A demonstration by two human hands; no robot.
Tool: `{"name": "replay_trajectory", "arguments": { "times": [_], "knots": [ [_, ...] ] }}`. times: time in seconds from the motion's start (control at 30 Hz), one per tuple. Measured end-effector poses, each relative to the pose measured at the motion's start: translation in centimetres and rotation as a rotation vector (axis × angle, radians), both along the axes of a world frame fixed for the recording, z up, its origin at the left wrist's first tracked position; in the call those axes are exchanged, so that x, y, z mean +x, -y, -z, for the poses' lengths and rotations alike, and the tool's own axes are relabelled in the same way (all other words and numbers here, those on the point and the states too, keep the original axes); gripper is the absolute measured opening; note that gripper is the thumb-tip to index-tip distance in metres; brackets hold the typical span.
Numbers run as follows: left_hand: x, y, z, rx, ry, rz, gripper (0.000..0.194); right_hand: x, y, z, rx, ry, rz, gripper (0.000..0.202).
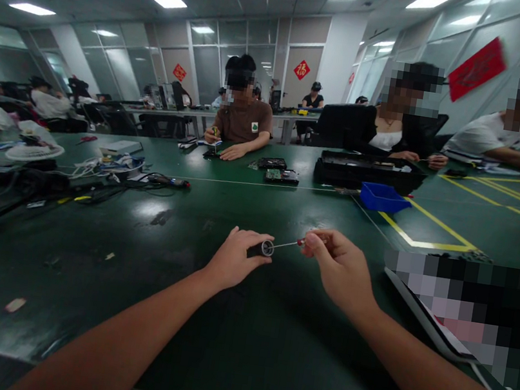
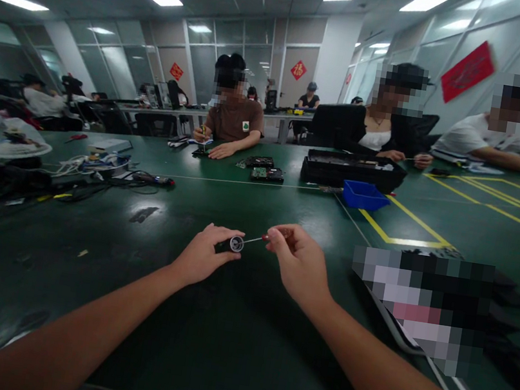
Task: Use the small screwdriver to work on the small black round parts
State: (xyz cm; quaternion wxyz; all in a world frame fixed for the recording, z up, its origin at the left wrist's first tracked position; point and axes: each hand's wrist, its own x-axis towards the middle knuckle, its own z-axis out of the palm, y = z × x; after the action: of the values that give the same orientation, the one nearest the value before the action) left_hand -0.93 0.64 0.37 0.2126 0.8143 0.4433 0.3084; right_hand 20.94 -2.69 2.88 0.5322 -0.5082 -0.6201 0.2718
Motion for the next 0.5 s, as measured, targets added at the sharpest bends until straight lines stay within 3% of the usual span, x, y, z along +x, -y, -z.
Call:
{"name": "replay_trajectory", "arguments": {
  "times": [0.3,0.5],
  "knots": [
    [-0.01,0.10,-0.21,0.009,0.024,0.005,0.038,0.36,0.03,-0.40,-0.024,0.156,0.168,0.044],
    [-0.05,-0.02,0.06,0.024,0.025,0.026,0.040,0.55,-0.08,-0.52,-0.022,0.212,0.205,0.050]
  ]
}}
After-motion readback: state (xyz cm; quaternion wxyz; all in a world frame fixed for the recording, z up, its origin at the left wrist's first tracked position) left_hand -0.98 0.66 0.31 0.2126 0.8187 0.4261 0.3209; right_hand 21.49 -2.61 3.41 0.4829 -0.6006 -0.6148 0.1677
